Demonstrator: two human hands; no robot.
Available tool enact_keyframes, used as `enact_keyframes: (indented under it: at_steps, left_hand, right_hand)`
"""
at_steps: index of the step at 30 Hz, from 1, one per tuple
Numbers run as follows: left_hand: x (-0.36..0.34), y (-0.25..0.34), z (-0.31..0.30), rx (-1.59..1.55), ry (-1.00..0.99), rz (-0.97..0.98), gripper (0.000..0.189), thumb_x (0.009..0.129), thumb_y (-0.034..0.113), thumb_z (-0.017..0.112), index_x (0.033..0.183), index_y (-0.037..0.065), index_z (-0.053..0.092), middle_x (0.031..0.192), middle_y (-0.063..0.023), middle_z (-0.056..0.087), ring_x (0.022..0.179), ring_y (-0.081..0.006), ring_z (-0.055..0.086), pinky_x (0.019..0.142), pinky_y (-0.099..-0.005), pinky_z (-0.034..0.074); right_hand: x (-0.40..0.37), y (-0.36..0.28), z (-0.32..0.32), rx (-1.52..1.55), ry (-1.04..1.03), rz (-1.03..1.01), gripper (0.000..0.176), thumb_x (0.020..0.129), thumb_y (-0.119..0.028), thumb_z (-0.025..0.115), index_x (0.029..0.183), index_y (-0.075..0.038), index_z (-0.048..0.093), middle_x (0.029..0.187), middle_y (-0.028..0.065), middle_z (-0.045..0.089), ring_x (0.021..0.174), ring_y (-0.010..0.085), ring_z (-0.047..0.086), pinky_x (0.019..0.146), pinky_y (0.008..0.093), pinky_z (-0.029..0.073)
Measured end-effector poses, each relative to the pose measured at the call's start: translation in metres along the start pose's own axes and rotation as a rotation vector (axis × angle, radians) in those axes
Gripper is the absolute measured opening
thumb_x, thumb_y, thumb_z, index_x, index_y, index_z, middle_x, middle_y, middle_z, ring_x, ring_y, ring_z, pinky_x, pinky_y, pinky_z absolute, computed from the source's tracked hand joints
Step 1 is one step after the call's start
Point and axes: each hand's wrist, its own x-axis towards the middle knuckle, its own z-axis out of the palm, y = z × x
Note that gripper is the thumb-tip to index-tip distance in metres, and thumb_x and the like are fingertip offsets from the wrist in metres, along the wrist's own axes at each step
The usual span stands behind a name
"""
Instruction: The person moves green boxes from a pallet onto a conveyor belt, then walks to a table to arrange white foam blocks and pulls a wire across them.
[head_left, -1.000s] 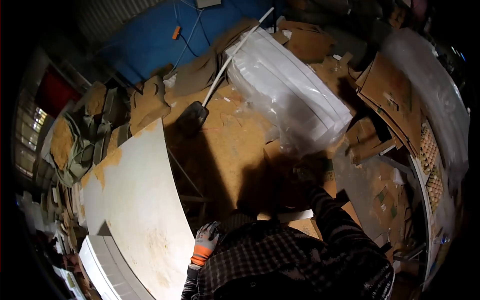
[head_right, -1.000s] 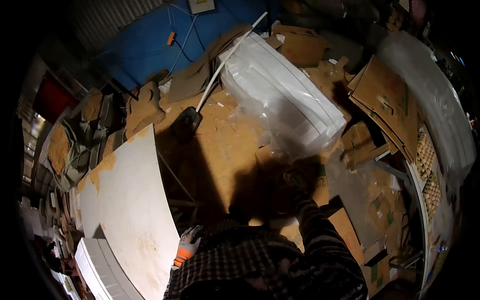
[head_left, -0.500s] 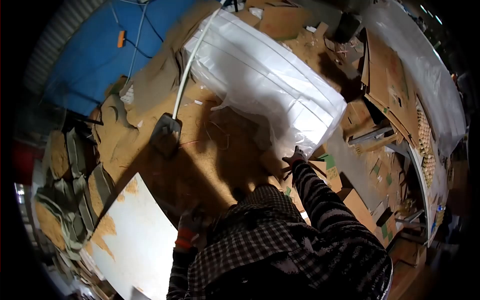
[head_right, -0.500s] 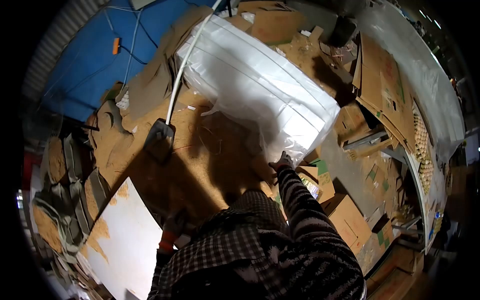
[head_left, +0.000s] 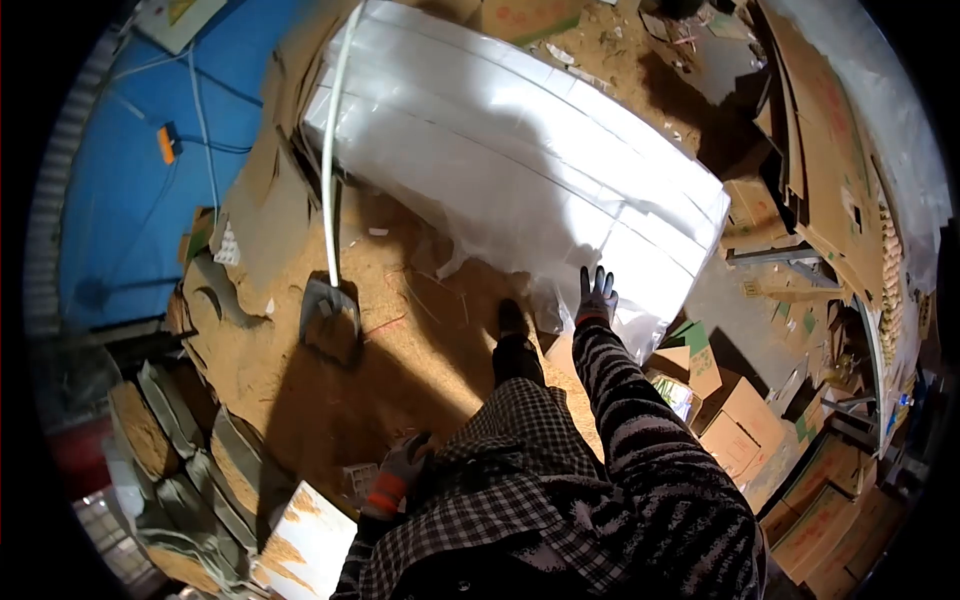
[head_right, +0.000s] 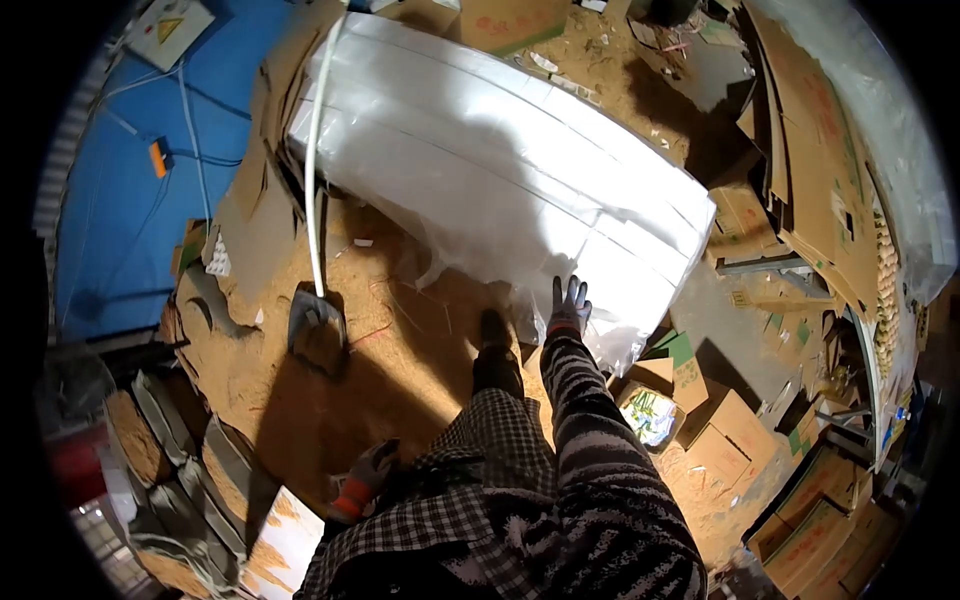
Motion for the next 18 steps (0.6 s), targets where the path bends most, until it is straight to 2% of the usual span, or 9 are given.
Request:
enact_keyframes:
  at_steps: [2, 4, 6, 9, 10, 12, 14, 15, 18]
  left_hand:
    - [0.027, -0.014, -0.006, -0.31, -0.091, -0.225, 0.042, 0.088, 0.025, 0.06, 0.125, 0.008, 0.055, 0.122, -0.0134, 0.059, 0.115, -0.0252, 0.055, 0.095, -0.033, 0.044]
    - [0.055, -0.021, -0.017, -0.262, -0.123, -0.221, 0.043, 0.088, 0.029, 0.06, 0.125, 0.006, 0.055, 0.122, -0.0145, 0.058, 0.114, -0.0257, 0.056, 0.094, -0.0336, 0.044]
    - [0.081, -0.035, -0.026, -0.22, -0.154, -0.221, 0.046, 0.088, 0.032, 0.059, 0.124, 0.004, 0.055, 0.123, -0.0155, 0.058, 0.113, -0.0263, 0.057, 0.094, -0.0343, 0.045]
    - [0.112, -0.05, -0.033, -0.249, -0.117, -0.261, 0.046, 0.088, 0.031, 0.06, 0.124, 0.003, 0.055, 0.119, -0.0148, 0.061, 0.111, -0.0237, 0.058, 0.092, -0.0336, 0.046]
    - [0.125, -0.036, -0.046, -0.271, -0.107, -0.215, 0.047, 0.088, 0.032, 0.06, 0.124, 0.003, 0.055, 0.118, -0.0151, 0.061, 0.11, -0.0242, 0.059, 0.089, -0.0341, 0.047]
    - [0.135, -0.046, -0.052, -0.288, -0.11, -0.175, 0.047, 0.088, 0.032, 0.06, 0.124, 0.003, 0.054, 0.117, -0.0154, 0.062, 0.109, -0.0248, 0.059, 0.087, -0.0347, 0.048]
    - [0.152, -0.094, -0.038, -0.14, -0.115, -0.09, 0.046, 0.089, 0.032, 0.06, 0.125, 0.005, 0.055, 0.118, -0.0129, 0.062, 0.107, -0.0207, 0.06, 0.085, -0.0317, 0.048]
    - [0.159, -0.077, -0.044, -0.142, -0.13, -0.091, 0.046, 0.089, 0.032, 0.06, 0.125, 0.005, 0.055, 0.118, -0.0129, 0.062, 0.107, -0.0207, 0.06, 0.085, -0.0317, 0.048]
    - [0.193, -0.013, -0.06, -0.614, -0.151, -0.412, 0.044, 0.089, 0.027, 0.062, 0.126, 0.004, 0.055, 0.12, -0.0099, 0.061, 0.105, -0.0147, 0.059, 0.086, -0.0272, 0.047]
  right_hand:
    - [0.018, 0.015, 0.059, -0.087, 0.095, 0.026, 0.073, 0.084, 0.001, 0.043, 0.146, -0.028, 0.02, 0.146, 0.0108, 0.03, 0.128, 0.0301, 0.039, 0.093, 0.0422, 0.042]
    - [0.024, 0.038, -0.003, 0.238, -0.337, 0.066, 0.073, 0.08, 0.003, 0.044, 0.144, -0.027, 0.026, 0.13, 0.0121, 0.048, 0.107, 0.0308, 0.055, 0.085, 0.0417, 0.048]
    - [0.02, 0.075, 0.055, 0.369, -0.145, -0.019, 0.06, 0.076, 0.003, 0.047, 0.13, -0.023, 0.049, 0.106, 0.0137, 0.059, 0.09, 0.0334, 0.06, 0.081, 0.0427, 0.05]
    - [0.016, 0.147, 0.023, 0.586, -0.127, 0.191, 0.033, 0.068, 0.006, 0.051, 0.084, -0.014, 0.07, 0.09, 0.0157, 0.063, 0.093, 0.0331, 0.059, 0.083, 0.0398, 0.049]
    - [0.022, 0.205, 0.12, 0.595, -0.062, 0.294, 0.03, 0.068, 0.005, 0.053, 0.084, -0.013, 0.069, 0.089, 0.0151, 0.063, 0.096, 0.0321, 0.059, 0.086, 0.0391, 0.047]
    - [0.015, 0.248, 0.047, 0.474, -0.157, 0.472, 0.028, 0.072, -0.002, 0.058, 0.096, -0.013, 0.067, 0.097, 0.0149, 0.062, 0.101, 0.0309, 0.057, 0.092, 0.0381, 0.045]
    - [0.005, 0.246, -0.018, 0.319, 0.003, 0.345, 0.046, 0.072, -0.014, 0.068, 0.117, -0.016, 0.058, 0.114, 0.0142, 0.056, 0.108, 0.0304, 0.053, 0.097, 0.0375, 0.043]
    - [0.009, 0.227, -0.051, 0.246, -0.143, 0.335, 0.077, 0.066, -0.026, 0.077, 0.134, -0.016, 0.042, 0.132, 0.0124, 0.044, 0.118, 0.0309, 0.046, 0.101, 0.0385, 0.04]
    - [0.017, 0.153, -0.041, 0.291, -0.076, 0.096, 0.126, 0.044, -0.058, 0.082, 0.146, -0.014, 0.022, 0.146, 0.0221, 0.022, 0.131, 0.0416, 0.026, 0.111, 0.0416, 0.025]
